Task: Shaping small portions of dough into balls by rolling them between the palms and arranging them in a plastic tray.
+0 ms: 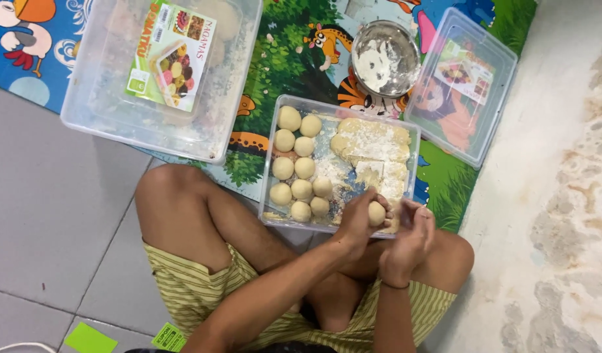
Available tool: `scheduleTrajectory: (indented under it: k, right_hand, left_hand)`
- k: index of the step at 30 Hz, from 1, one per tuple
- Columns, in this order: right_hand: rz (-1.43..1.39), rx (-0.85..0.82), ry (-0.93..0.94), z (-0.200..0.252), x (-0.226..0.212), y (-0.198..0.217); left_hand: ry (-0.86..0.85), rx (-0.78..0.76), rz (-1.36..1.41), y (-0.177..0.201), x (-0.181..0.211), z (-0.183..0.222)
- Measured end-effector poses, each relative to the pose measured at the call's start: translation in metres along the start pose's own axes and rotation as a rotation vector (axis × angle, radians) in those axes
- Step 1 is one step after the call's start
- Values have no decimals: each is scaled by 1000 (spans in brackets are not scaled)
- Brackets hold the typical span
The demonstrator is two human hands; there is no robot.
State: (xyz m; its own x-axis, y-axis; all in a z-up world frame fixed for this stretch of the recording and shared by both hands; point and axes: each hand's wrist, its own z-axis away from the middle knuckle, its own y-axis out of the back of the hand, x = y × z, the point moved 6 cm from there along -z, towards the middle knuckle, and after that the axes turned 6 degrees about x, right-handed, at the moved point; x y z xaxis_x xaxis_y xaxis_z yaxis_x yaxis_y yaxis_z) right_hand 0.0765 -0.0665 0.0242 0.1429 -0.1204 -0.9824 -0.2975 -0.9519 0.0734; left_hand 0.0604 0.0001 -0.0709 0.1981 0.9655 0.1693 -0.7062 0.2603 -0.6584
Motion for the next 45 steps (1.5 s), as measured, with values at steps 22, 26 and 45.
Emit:
scheduleTrajectory:
  k: [22, 26, 45]
  right_hand:
    - [-479, -107, -967, 23, 96, 23]
    - [-483, -53, -1210, 25, 130, 26]
    - [-949, 1, -1400, 28, 108, 35]
  left_hand:
    - [-605, -129, -495, -36, 50, 58]
    - [-586, -87, -478, -37, 62, 64]
    - [-471, 70, -559, -13, 72, 31]
